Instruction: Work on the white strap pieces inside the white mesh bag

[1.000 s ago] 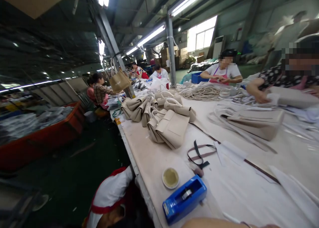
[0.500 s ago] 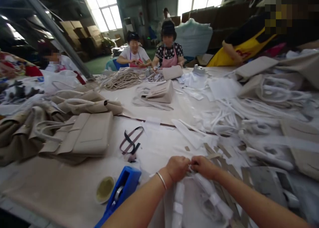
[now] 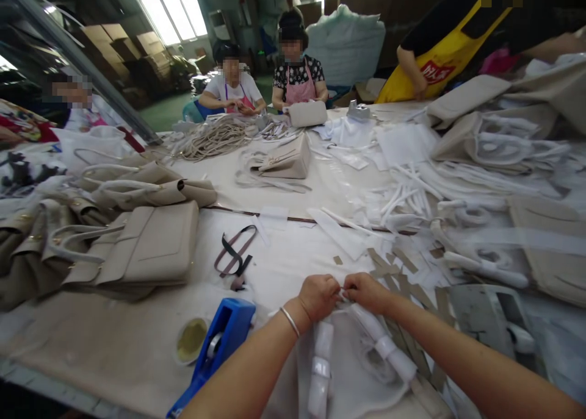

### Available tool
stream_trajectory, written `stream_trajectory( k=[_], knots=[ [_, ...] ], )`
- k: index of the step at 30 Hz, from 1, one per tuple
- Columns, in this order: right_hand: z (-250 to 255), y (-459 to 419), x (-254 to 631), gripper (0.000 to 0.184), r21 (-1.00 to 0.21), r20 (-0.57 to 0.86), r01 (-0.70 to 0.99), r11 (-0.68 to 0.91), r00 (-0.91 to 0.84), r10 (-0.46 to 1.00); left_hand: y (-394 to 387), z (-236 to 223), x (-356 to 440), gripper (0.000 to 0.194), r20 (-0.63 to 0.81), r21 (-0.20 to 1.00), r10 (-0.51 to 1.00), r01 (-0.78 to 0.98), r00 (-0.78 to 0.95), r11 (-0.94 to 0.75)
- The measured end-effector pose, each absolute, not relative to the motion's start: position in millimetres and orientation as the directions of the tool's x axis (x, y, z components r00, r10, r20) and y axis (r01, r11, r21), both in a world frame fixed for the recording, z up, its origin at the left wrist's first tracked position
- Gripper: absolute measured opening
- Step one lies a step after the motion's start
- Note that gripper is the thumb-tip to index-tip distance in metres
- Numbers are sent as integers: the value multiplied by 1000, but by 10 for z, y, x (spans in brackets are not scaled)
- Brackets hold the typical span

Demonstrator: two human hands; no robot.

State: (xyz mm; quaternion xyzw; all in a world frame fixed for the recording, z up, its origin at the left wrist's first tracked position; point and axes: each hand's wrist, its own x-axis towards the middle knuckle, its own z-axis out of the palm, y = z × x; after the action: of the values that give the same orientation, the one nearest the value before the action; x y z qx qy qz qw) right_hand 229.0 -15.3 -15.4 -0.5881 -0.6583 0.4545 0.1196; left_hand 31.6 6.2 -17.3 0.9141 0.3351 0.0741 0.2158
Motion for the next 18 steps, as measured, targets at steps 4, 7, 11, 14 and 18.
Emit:
stream_trajectory(
  k=[4, 7, 11, 14, 18],
  knots=[
    [-188, -164, 2289, 13, -747, -349, 659, -90, -274, 896, 40, -175, 305, 17, -3, 444, 647, 581, 762, -682],
    [-198, -148, 2294, 12, -758, -370, 641, -117, -275, 887, 26, -136, 290, 16, 12, 420, 627, 565, 779, -710],
    [-146, -125, 2321, 13, -793, -386, 596, -125, -333, 861, -2, -85, 274, 14, 40, 323, 598, 556, 801, -766],
    [-92, -110, 2348, 14, -801, -399, 583, -137, -349, 848, -10, -100, 269, 16, 79, 290, 573, 531, 816, -796],
    [-60, -29, 2336, 15, -790, -413, 597, -141, -347, 842, 23, -154, 255, 18, 100, 289, 546, 501, 832, -816]
  ],
)
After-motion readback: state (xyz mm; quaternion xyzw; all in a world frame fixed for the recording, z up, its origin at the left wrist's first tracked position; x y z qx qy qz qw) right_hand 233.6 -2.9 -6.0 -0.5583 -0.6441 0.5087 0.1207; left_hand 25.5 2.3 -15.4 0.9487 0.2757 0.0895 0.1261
